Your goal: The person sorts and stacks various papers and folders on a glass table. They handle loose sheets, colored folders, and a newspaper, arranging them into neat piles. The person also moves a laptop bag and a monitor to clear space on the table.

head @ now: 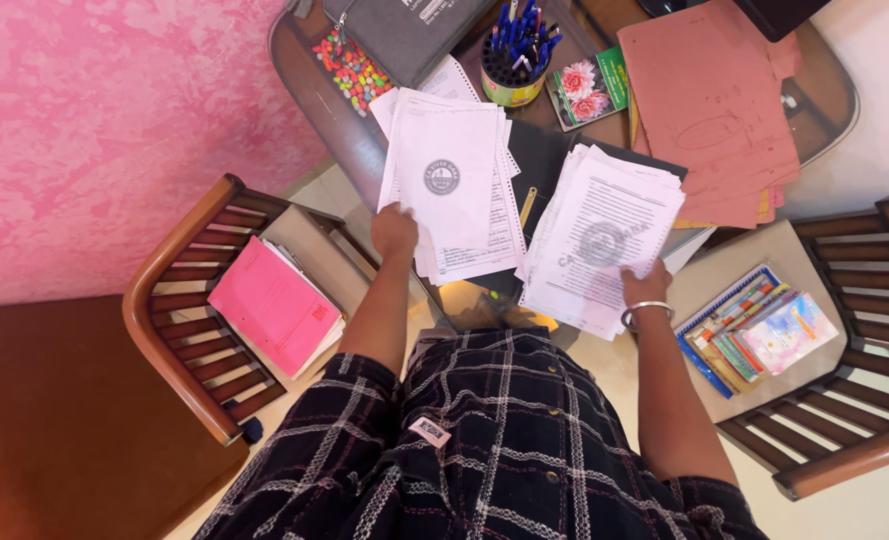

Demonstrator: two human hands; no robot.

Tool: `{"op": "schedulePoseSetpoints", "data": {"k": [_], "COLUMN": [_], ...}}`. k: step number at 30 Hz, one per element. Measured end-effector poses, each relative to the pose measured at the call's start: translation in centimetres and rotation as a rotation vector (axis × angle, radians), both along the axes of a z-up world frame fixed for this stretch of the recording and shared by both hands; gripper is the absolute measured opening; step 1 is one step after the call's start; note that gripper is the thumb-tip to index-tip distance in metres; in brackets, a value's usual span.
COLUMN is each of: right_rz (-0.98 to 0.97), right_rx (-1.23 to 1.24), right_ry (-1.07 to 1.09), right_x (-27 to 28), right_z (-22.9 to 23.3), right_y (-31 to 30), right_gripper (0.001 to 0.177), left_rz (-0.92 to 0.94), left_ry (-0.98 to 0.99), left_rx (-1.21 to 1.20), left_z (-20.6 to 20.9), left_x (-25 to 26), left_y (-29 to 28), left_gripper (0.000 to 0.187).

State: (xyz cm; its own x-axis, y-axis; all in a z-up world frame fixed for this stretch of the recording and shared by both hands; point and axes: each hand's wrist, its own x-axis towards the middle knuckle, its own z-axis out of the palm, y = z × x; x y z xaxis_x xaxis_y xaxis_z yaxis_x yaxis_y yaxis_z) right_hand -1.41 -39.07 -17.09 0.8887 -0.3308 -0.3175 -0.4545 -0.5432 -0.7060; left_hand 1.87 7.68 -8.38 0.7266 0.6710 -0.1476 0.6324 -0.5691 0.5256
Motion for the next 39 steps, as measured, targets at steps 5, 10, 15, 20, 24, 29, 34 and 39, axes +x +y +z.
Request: {"op": "schedulePoseSetpoints", "data": {"k": [5, 10, 15, 20, 24, 29, 34, 39], "right_rz": [-0.043, 0.097, 0.127, -0.076, -0.115, -0.103, -0.075, -0.156], "right_rx": [-0.276, 0.645, 1.188, 0.514, 0.304, 0.211, -0.171, -0.226], "right_ry": [-0.223, -0.072, -0.197, -0.269, -0.253, -0.26, -0.071, -0.151], "right_x": [1.3, 4.1, 4.5, 4.6, 2.1, 0.6, 1.5, 2.2], "right_z": [0.7, 6.7, 11.5, 7.2, 4.5, 2.6, 1.7, 1.4], "right_y": [0.2, 3.8, 8.5, 5.1, 0.6, -1.7, -0.2, 0.2], "right_gripper": [0.088, 0.052, 0.033, 0.023, 0.02, 0.028, 0.08, 0.077], "left_rz": [-0.095, -0.153, -0.465, -0.139, 0.051, 0.034, 0.0, 0.01], "left_ry": [-0.515, -0.512, -0.357, -0.38, 0.048, 0.139, -0.064, -0.589], "left_rx": [-0.121, -0.676, -0.747, -0.227, 0.17, 0.032, 0.032, -0.571], "left_z": [0.8, 3.9, 4.5, -0.5, -1.2, -3.1, -3.3, 1.7], "left_x": [-1.3, -2.3, -3.4, 0.5, 2.4, 3.3, 2.5, 0.0], "left_y": [0.6, -4.7, -9.9, -5.8, 0.7, 5.0, 6.3, 3.8], "left_gripper": [0.021, 0.027, 0.026, 0.047, 0.089, 0.081, 0.032, 0.017]}}
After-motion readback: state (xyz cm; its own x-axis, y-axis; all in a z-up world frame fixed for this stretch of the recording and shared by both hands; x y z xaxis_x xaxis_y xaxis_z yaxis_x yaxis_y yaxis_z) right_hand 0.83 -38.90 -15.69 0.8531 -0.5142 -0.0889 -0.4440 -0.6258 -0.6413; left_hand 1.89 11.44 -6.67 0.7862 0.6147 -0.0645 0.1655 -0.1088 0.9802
